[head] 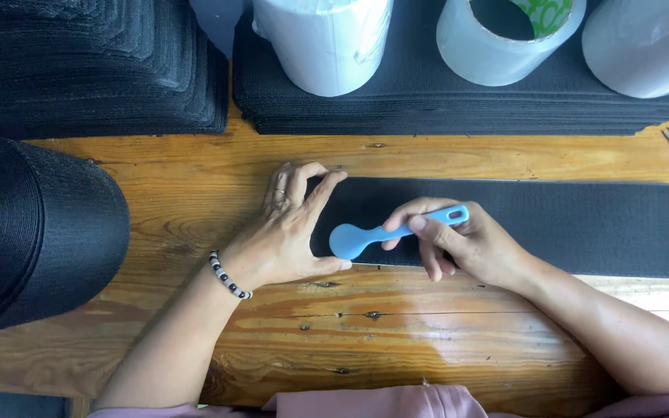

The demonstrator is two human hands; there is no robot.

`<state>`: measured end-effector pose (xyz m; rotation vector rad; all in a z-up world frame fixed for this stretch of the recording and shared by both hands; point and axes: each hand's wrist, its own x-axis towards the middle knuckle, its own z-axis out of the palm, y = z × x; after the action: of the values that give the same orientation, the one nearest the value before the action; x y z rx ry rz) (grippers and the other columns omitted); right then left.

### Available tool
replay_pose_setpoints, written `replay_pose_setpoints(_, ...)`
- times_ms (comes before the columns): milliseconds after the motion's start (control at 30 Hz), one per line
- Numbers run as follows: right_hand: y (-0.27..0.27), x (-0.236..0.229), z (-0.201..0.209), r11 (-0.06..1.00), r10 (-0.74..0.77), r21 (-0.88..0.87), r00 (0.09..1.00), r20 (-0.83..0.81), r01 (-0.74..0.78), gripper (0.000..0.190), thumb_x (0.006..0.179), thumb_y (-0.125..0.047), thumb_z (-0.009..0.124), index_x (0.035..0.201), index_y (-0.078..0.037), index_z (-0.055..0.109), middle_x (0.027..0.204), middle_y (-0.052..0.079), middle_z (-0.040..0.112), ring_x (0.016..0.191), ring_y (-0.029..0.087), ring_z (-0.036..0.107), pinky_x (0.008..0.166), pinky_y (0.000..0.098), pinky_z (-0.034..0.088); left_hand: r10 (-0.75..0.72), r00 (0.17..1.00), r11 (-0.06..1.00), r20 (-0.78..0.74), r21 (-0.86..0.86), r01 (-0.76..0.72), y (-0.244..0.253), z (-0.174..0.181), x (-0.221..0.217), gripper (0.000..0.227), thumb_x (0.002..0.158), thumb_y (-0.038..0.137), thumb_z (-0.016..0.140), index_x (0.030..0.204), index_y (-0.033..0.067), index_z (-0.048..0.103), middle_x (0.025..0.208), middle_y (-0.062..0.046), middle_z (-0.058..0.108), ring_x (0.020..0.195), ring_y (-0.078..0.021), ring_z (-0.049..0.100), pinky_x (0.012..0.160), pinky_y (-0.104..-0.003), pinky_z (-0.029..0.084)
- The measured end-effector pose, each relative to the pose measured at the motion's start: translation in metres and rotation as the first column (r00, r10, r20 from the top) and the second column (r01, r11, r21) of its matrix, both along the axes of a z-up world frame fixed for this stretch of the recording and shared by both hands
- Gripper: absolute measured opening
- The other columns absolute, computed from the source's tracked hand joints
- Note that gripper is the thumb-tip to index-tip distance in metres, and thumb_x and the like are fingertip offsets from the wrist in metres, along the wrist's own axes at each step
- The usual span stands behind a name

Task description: Applying adhesive to a material strip using a spatula on a workbench

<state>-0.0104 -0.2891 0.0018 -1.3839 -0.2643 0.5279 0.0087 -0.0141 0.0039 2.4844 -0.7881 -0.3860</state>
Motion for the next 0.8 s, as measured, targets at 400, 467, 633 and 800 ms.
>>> replay_pose_setpoints(400,-0.005,0.004,0.007,0.997,-0.002,-0.083,1.0,0.002,0.002,0.032,0.101,-0.022,0.053,0.106,0.003,0.072,0.083,0.025,0.081,0.032,0.014,0.059,0.031,0.0231,0.043,0.004,1.0,1.0,-0.008,0.01,-0.004,0.0,-0.003,0.001,0.115,0.066,0.048,0.092,0.155,0.01,0.032,0.135,-0.02,0.035,0.135,-0.0484,0.032,0.122,-0.062,0.016)
replay_pose_setpoints(467,-0.002,0.005,0.017,0.996,-0.014,-0.09,0.999,0.029,0.017,0.031,0.101,-0.022,0.053,0.107,0.002,0.072,0.064,0.02,0.073,0.03,0.014,0.052,0.032,0.0221,0.038,0.002,1.0,1.0,-0.009,0.014,-0.002,0.0,-0.003,0.002,0.114,0.066,0.049,0.092,0.155,0.0103,0.032,0.135,-0.02,0.035,0.135,-0.0485,0.032,0.121,-0.062,0.017)
replay_pose_setpoints(633,-0.014,0.021,0.0,0.978,-0.154,-0.128,0.984,0.093,0.165,0.035,0.105,-0.025,0.047,0.121,0.001,0.064,0.081,0.022,0.076,0.037,0.013,0.053,0.037,0.0219,0.039,-0.008,1.0,1.0,-0.019,0.019,0.008,0.0,-0.001,0.002,0.113,0.069,0.051,0.092,0.155,0.0078,0.033,0.134,-0.022,0.036,0.134,-0.0493,0.034,0.121,-0.063,0.017)
replay_pose_setpoints(800,-0.012,0.008,-0.002,0.986,-0.158,-0.058,0.987,0.005,0.158,0.034,0.102,-0.024,0.051,0.112,0.004,0.068,0.08,0.023,0.075,0.035,0.014,0.055,0.035,0.0224,0.04,-0.005,1.0,0.998,-0.004,0.056,0.006,0.002,0.002,0.001,0.113,0.068,0.052,0.093,0.154,0.0077,0.034,0.133,-0.02,0.035,0.134,-0.0484,0.033,0.121,-0.064,0.016)
